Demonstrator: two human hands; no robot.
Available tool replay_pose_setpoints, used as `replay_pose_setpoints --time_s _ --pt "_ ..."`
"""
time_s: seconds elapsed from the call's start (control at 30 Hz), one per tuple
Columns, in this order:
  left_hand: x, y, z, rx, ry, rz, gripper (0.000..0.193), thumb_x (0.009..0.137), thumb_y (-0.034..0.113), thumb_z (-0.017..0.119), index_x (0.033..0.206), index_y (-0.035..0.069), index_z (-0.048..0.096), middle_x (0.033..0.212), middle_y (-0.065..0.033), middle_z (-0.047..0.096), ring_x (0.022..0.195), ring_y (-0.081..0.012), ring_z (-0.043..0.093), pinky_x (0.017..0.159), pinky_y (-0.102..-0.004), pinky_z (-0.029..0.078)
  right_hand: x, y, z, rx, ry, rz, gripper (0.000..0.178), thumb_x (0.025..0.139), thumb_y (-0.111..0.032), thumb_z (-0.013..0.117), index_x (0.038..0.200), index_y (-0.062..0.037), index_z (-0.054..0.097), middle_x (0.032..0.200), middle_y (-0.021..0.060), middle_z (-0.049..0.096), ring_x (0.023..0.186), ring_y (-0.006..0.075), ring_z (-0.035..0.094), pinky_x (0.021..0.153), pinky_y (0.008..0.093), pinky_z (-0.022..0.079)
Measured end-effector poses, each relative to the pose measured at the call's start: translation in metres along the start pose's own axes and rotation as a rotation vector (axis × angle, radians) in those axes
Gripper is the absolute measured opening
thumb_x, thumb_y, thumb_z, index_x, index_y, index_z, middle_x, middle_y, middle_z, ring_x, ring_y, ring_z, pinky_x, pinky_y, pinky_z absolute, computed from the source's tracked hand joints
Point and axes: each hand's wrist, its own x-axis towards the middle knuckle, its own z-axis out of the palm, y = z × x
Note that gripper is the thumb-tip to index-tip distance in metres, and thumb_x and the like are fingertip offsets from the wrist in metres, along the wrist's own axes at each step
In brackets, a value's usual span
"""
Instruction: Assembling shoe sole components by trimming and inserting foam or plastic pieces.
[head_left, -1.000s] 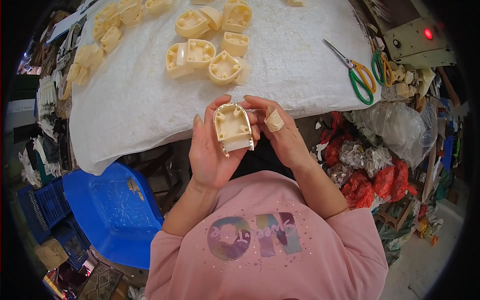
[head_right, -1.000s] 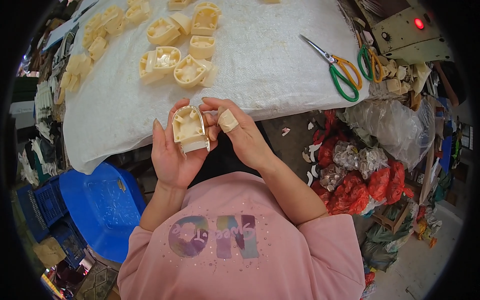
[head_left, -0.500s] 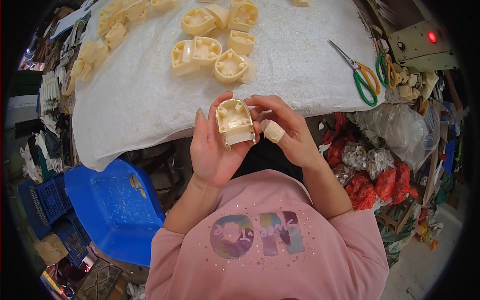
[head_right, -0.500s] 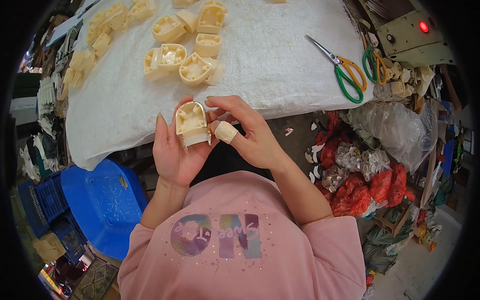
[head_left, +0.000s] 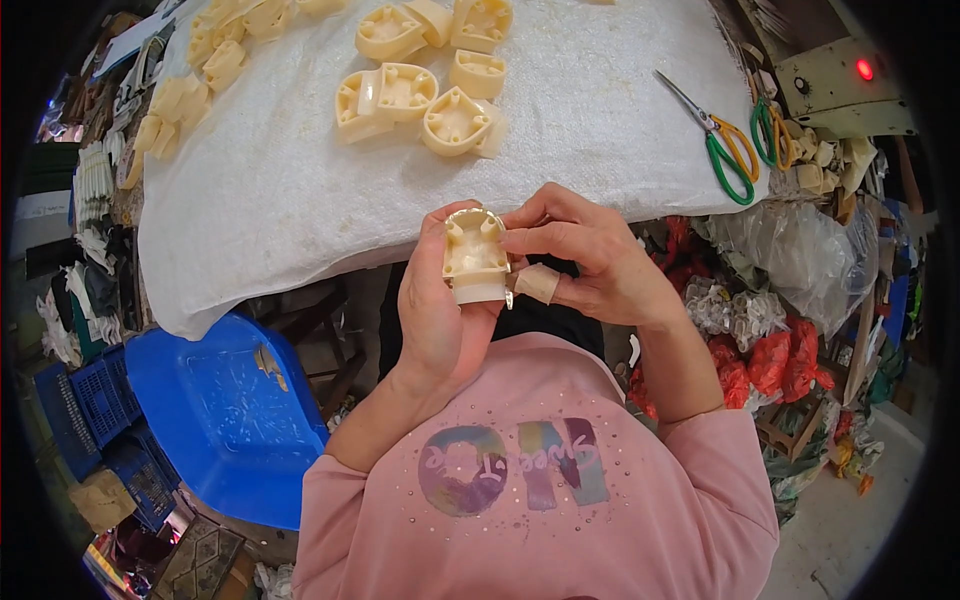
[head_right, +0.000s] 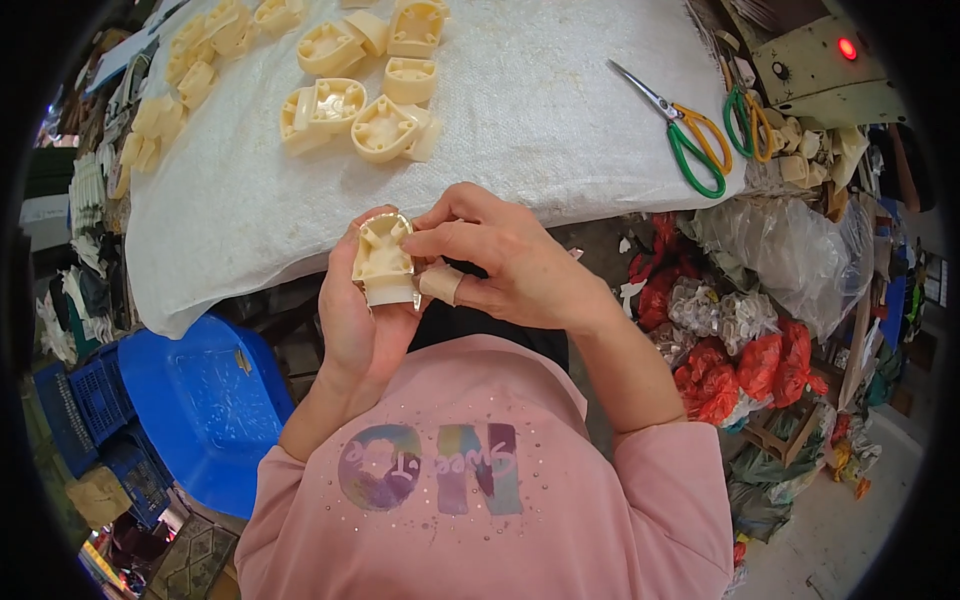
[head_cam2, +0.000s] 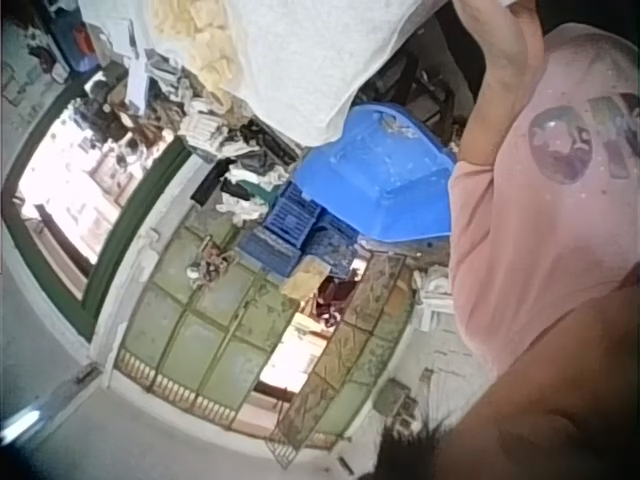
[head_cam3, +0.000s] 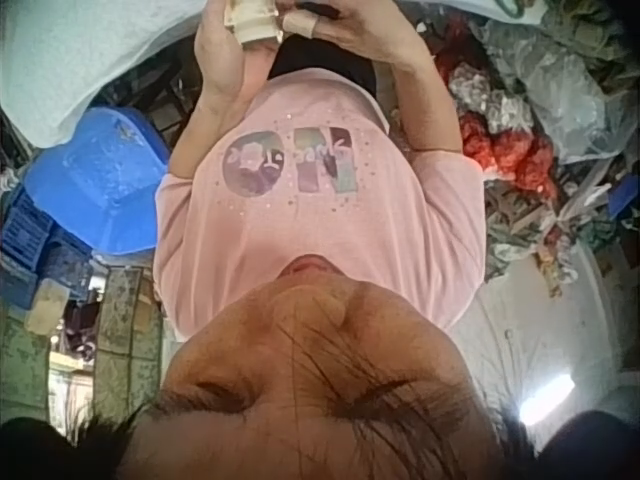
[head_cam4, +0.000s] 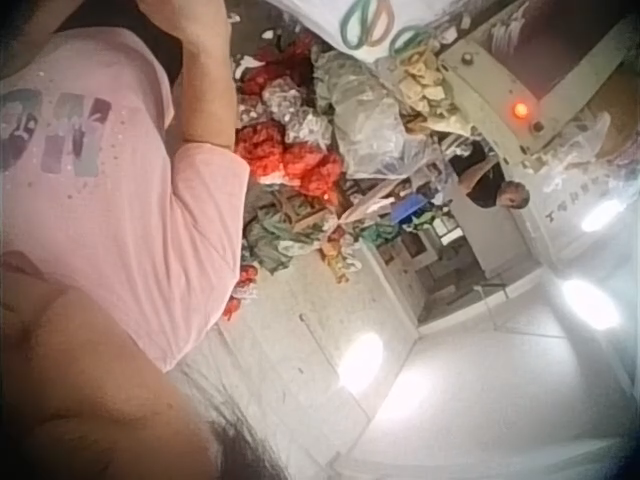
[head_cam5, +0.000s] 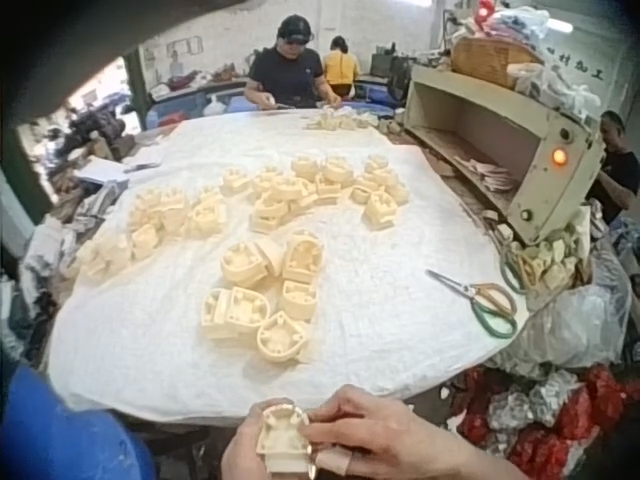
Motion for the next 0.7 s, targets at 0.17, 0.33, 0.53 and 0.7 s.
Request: replay_pose_setpoints --time_s 0.17,0.33,0.53,0.7 --pt "-0.002 -0.003 0.002 0.037 0.071 -0.025 0.033 0.099 0.036 0.034 0.116 0.010 0.046 0.103 -0.0059 0.056 0.091 -0.0167 0.057 0.075 -0.0324 0.049 0.004 0.000 -0.002 -0.291 -0.102 -0.146 0.027 0.069 -0.007 0.069 0.094 -0.0041 0.060 0.089 0.0124 0.054 0.080 0.0283 0.055 0.068 0.0353 0.048" --pt "0.001 -0.003 -0.001 0.030 0.126 -0.060 0.033 0.100 0.036 0.033 0.116 0.010 0.047 0.103 -0.0050 0.056 0.092 -0.0161 0.057 0.077 -0.0340 0.049 0.008 -0.001 0.000 -0.374 -0.166 -0.162 0.027 0.068 -0.009 0.069 0.093 -0.0035 0.058 0.088 0.0128 0.054 0.080 0.0289 0.055 0.069 0.0356 0.047" --pt "0.006 0.006 -0.003 -0.109 -0.072 -0.131 0.041 0.100 0.041 0.025 0.118 0.011 0.046 0.102 -0.0083 0.057 0.091 -0.0205 0.057 0.076 -0.0373 0.048 0.006 0.018 0.002 -0.060 -0.027 -0.070 0.024 0.079 -0.007 0.064 0.103 -0.0043 0.060 0.091 0.0125 0.057 0.083 0.0278 0.059 0.073 0.0345 0.049" --pt "0.009 0.014 -0.017 -0.245 -0.196 -0.184 0.047 0.100 0.044 0.019 0.120 0.010 0.046 0.106 -0.0164 0.057 0.090 -0.0257 0.057 0.075 -0.0399 0.048 0.005 0.024 0.009 0.274 0.084 0.044 0.020 0.090 -0.007 0.053 0.109 -0.0035 0.059 0.094 0.0111 0.062 0.085 0.0230 0.062 0.076 0.0319 0.049"
